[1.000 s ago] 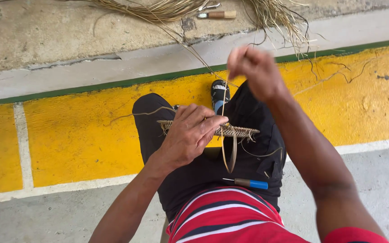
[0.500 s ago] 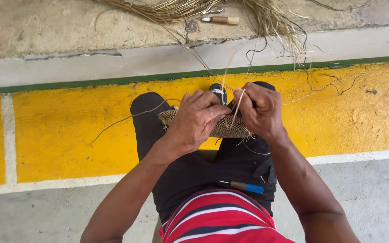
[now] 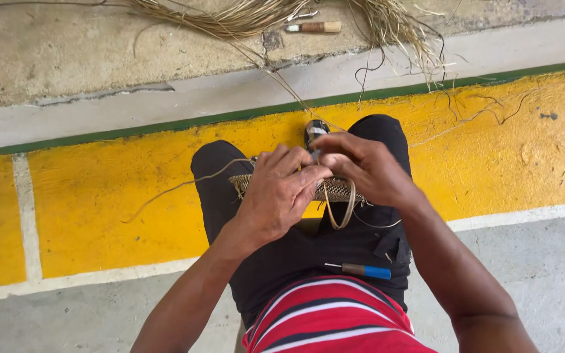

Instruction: The recorder is weaving a small basket or mat using natural fibers.

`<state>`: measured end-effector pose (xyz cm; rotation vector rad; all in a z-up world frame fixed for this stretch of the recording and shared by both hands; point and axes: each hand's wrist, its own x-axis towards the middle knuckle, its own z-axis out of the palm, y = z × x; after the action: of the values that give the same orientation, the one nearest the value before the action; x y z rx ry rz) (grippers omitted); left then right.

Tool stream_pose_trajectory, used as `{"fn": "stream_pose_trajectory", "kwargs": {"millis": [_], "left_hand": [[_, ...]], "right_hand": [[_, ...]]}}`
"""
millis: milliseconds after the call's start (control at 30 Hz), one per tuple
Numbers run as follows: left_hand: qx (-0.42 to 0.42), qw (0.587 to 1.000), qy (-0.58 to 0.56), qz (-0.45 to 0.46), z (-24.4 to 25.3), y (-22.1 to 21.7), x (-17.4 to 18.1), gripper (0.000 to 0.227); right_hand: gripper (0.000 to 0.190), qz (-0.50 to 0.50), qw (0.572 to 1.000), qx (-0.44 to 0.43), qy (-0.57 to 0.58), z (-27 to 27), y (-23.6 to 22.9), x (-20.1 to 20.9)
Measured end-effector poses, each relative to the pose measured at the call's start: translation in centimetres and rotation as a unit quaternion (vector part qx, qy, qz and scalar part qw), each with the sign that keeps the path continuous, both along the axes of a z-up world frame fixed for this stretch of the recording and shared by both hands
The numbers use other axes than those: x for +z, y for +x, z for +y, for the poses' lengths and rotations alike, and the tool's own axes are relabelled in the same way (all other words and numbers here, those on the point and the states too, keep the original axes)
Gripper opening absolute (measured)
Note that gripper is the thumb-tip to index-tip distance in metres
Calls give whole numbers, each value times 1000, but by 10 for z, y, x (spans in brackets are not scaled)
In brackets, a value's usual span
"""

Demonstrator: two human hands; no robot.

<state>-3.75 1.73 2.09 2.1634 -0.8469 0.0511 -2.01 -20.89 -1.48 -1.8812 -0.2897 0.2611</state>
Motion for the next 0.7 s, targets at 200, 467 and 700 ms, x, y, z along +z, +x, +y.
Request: {"fn": "stream_pose_trajectory", "kwargs": {"millis": [200,467,700], "left_hand": [[3,999,29,-25,5,-12,-10,38],[8,998,41,-48,1,-21,-16,33],[12,997,57,-44,1,-25,-13,29]], "right_hand": [[21,-56,998,-8,-12,33,26,8],[20,-42,970,-178,159,79,206,-44],[29,-117,962,-230,-90,88,246,-83]]}}
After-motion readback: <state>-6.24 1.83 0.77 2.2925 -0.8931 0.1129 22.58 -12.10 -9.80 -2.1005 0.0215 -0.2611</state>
